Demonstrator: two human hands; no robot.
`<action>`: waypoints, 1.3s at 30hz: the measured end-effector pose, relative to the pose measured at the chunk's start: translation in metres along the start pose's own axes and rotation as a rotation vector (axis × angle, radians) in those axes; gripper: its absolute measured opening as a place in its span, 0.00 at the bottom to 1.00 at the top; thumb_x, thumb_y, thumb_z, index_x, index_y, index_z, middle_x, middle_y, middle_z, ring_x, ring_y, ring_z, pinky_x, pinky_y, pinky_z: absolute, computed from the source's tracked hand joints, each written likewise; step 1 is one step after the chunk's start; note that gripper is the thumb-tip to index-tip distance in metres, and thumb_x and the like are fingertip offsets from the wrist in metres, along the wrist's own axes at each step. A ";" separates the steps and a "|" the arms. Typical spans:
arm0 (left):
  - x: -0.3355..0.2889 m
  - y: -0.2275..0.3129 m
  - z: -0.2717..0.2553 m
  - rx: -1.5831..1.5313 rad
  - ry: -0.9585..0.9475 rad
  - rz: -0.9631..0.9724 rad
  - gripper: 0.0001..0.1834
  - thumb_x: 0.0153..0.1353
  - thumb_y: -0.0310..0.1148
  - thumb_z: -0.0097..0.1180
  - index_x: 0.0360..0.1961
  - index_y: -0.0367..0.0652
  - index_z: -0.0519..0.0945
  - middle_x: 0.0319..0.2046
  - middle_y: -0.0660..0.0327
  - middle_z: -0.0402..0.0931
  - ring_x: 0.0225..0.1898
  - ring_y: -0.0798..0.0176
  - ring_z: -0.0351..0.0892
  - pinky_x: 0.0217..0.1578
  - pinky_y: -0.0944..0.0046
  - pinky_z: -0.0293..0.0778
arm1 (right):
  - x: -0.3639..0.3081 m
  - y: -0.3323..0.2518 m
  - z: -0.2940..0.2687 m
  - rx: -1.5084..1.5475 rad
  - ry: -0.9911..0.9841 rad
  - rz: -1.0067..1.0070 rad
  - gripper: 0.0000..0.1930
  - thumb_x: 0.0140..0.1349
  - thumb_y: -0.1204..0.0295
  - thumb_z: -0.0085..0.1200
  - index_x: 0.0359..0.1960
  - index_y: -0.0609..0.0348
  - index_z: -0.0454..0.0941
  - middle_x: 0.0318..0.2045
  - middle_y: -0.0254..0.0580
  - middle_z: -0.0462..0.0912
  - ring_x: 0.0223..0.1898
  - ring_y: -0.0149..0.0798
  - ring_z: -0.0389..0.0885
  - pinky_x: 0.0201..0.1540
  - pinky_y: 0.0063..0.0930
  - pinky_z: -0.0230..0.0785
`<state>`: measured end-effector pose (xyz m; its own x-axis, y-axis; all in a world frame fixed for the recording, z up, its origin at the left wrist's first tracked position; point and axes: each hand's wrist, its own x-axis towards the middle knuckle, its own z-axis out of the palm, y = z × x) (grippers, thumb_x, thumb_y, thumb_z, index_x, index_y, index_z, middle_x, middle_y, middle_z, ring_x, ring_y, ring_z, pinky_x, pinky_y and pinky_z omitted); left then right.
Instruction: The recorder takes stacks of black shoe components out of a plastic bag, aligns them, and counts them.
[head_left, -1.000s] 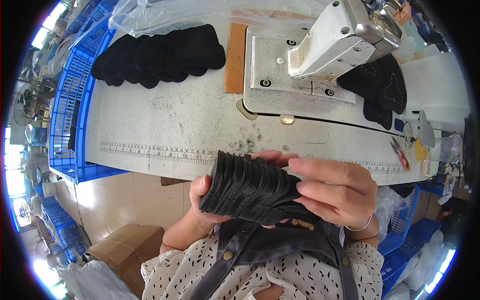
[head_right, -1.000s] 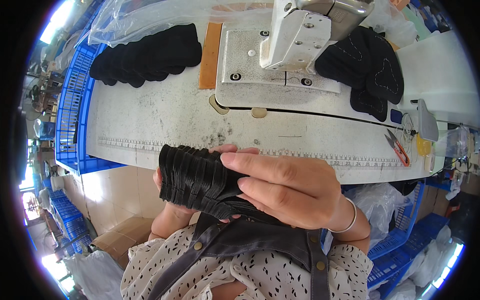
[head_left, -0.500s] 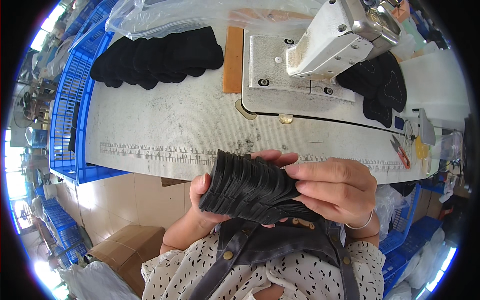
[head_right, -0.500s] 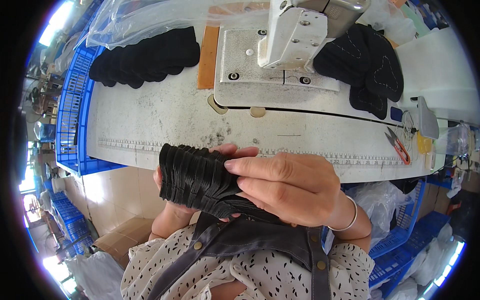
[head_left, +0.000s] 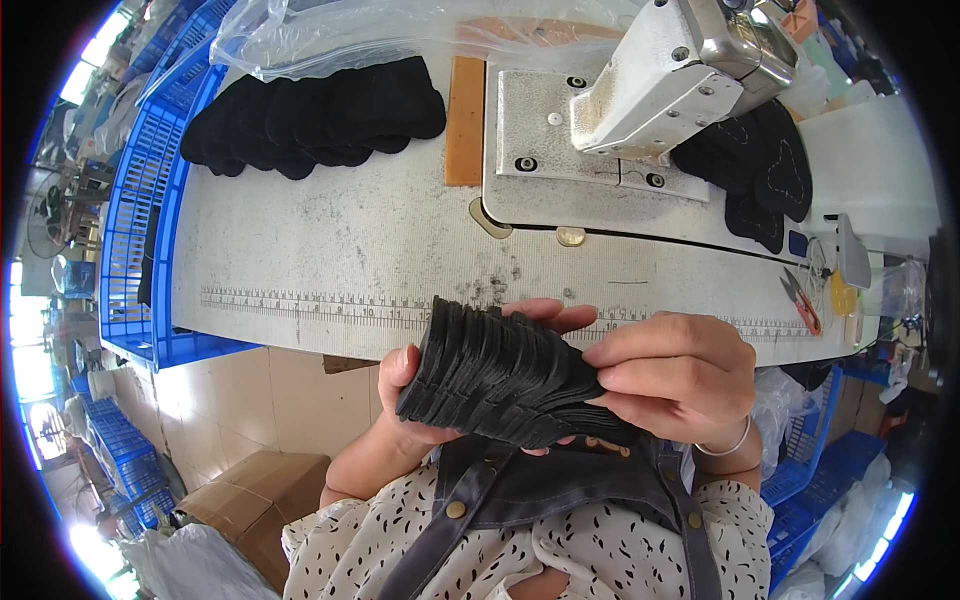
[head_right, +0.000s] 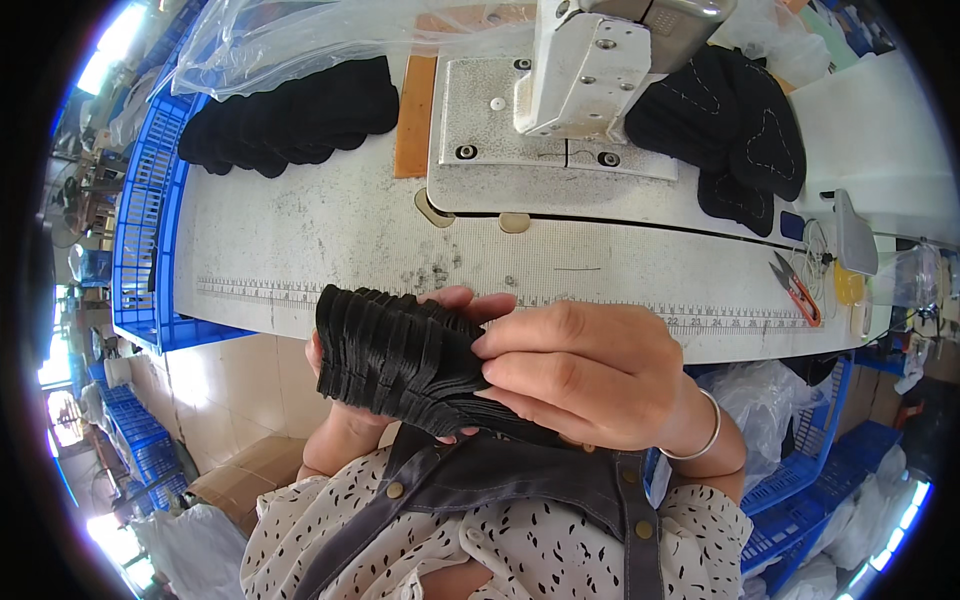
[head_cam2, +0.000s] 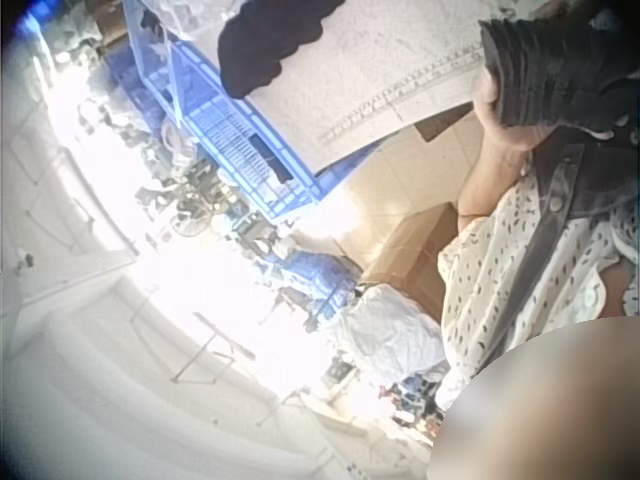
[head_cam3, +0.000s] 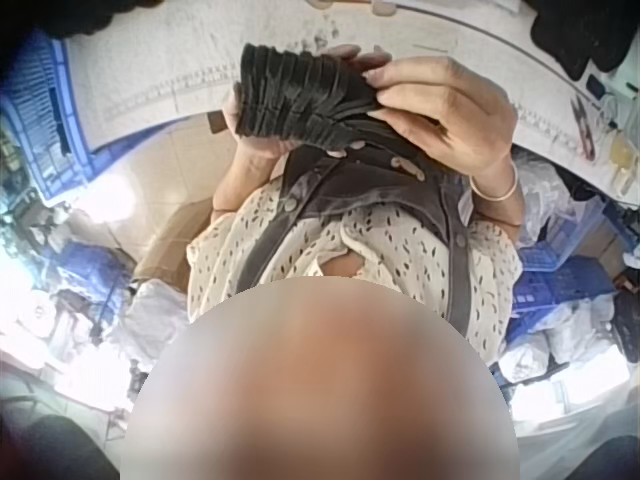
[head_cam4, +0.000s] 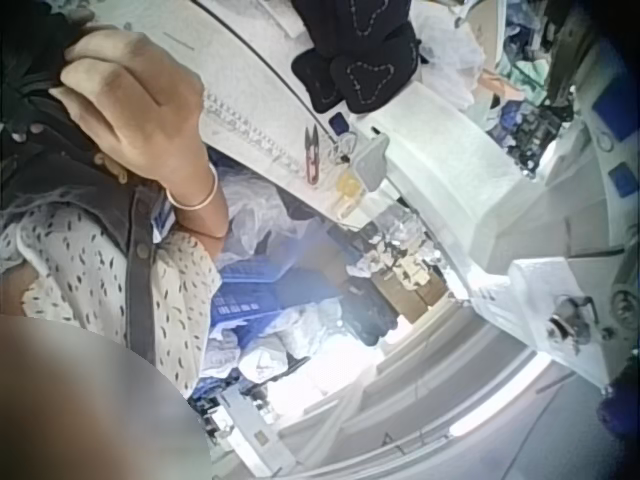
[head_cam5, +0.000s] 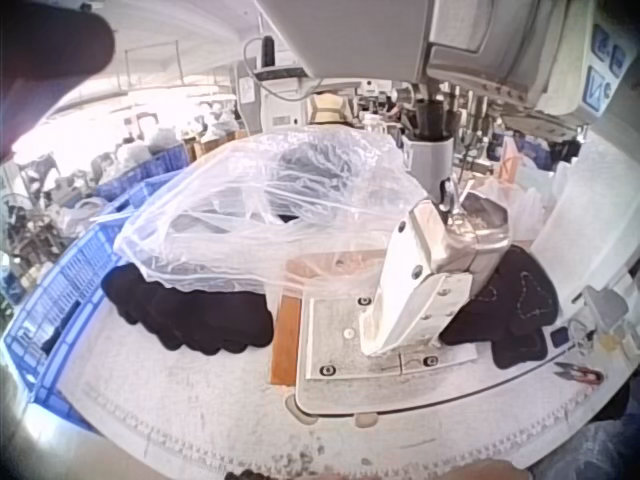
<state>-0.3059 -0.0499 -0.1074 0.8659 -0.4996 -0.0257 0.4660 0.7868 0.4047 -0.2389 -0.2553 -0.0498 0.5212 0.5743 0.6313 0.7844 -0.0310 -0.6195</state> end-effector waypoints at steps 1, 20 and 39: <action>0.000 0.000 0.001 0.019 0.007 0.003 0.60 0.43 0.70 0.50 0.68 0.36 0.53 0.68 0.39 0.46 0.65 0.44 0.60 0.54 0.45 0.73 | 0.000 0.000 0.000 0.001 0.000 -0.001 0.11 0.46 0.76 0.68 0.31 0.60 0.79 0.29 0.46 0.84 0.24 0.37 0.83 0.22 0.22 0.73; -0.003 0.001 0.007 0.029 0.084 -0.076 0.61 0.40 0.67 0.56 0.68 0.35 0.52 0.66 0.41 0.51 0.63 0.43 0.62 0.45 0.41 0.79 | 0.005 -0.003 0.002 0.166 -0.013 0.133 0.19 0.46 0.80 0.65 0.43 0.64 0.82 0.23 0.40 0.80 0.23 0.37 0.78 0.27 0.25 0.73; -0.004 0.002 0.008 0.019 0.081 -0.071 0.60 0.42 0.67 0.54 0.67 0.33 0.52 0.66 0.40 0.52 0.64 0.43 0.62 0.46 0.43 0.79 | 0.005 -0.003 0.003 0.039 -0.069 0.005 0.16 0.49 0.78 0.61 0.43 0.67 0.81 0.27 0.44 0.83 0.26 0.41 0.83 0.27 0.28 0.76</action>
<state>-0.3095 -0.0493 -0.0993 0.8428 -0.5226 -0.1286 0.5242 0.7427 0.4167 -0.2392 -0.2494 -0.0464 0.4996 0.6289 0.5957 0.7677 -0.0030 -0.6408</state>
